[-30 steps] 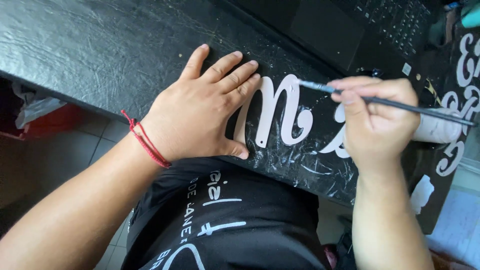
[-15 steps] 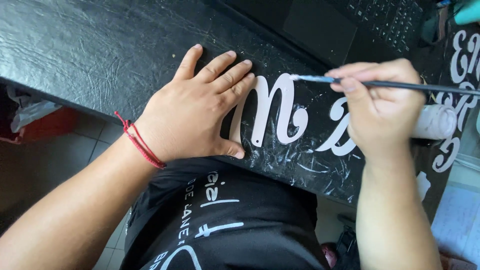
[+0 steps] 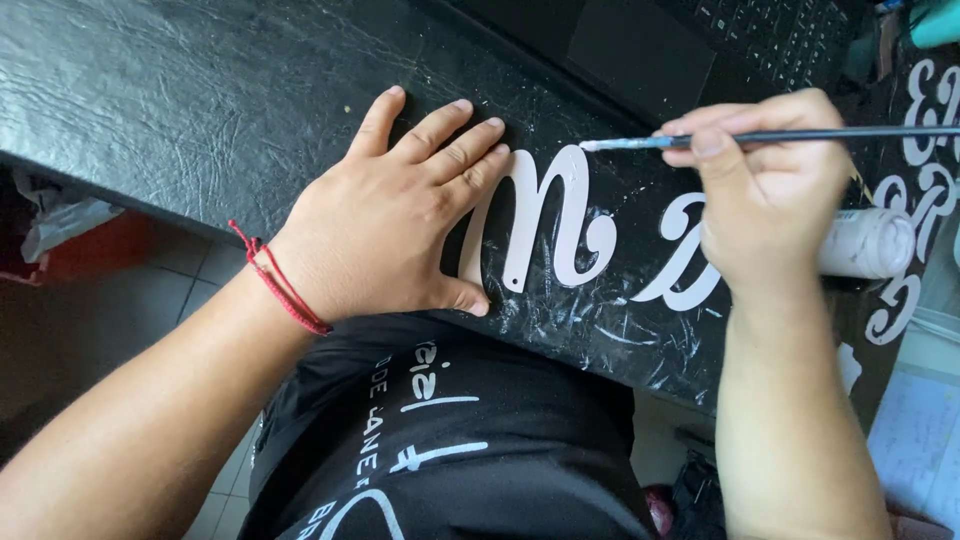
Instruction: Painting decorative wooden letters with white paint using a small brush at a workstation.
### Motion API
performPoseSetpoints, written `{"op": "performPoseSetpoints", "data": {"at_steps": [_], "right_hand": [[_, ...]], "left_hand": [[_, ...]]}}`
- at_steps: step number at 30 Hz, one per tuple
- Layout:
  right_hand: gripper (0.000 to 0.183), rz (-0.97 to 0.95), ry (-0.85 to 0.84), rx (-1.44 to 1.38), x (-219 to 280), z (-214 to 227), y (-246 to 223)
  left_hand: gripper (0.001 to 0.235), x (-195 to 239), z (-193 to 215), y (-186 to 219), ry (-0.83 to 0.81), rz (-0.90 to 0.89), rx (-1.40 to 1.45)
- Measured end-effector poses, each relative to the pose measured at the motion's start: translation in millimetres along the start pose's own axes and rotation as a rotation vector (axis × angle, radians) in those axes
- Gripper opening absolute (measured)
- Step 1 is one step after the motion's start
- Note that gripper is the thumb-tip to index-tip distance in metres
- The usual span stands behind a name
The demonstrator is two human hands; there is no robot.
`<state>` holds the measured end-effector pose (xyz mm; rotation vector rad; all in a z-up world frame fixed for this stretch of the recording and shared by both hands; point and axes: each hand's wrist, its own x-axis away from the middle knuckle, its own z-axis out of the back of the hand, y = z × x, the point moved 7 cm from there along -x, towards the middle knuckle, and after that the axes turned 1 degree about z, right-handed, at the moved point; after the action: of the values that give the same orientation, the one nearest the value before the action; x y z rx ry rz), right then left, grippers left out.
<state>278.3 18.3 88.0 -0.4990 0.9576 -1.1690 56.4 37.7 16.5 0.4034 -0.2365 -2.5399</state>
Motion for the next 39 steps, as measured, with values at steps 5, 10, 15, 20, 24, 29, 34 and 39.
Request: {"op": "performPoseSetpoints", "data": {"at_steps": [5, 10, 15, 20, 24, 29, 34, 39], "right_hand": [[0.015, -0.068, -0.063, 0.0, 4, -4, 5], [0.02, -0.113, -0.116, 0.008, 8, 4, 6], [0.024, -0.058, 0.02, -0.01, 0, 0, 9], [0.017, -0.141, -0.06, -0.054, 6, -4, 11], [0.021, -0.149, -0.1, -0.045, 5, 2, 7], [0.025, -0.114, -0.008, -0.058, 1, 3, 20], [0.017, -0.143, -0.064, -0.018, 7, 0, 16], [0.018, -0.16, 0.045, -0.071, 31, 23, 1]], "left_hand": [[0.126, 0, 0, -2, -0.007, 0.011, 0.003], [0.125, -1, -1, 0, 0.0, 0.002, 0.005], [0.124, 0, 2, 1, 0.006, 0.002, 0.004], [0.126, 0, -1, -1, -0.002, 0.003, 0.01], [0.125, 0, 1, 0, 0.002, 0.002, 0.007], [0.125, 1, -1, 0, -0.009, 0.003, 0.015], [0.126, 0, -1, -1, 0.001, 0.008, 0.008], [0.131, -3, -2, -3, -0.027, 0.004, 0.077]]}}
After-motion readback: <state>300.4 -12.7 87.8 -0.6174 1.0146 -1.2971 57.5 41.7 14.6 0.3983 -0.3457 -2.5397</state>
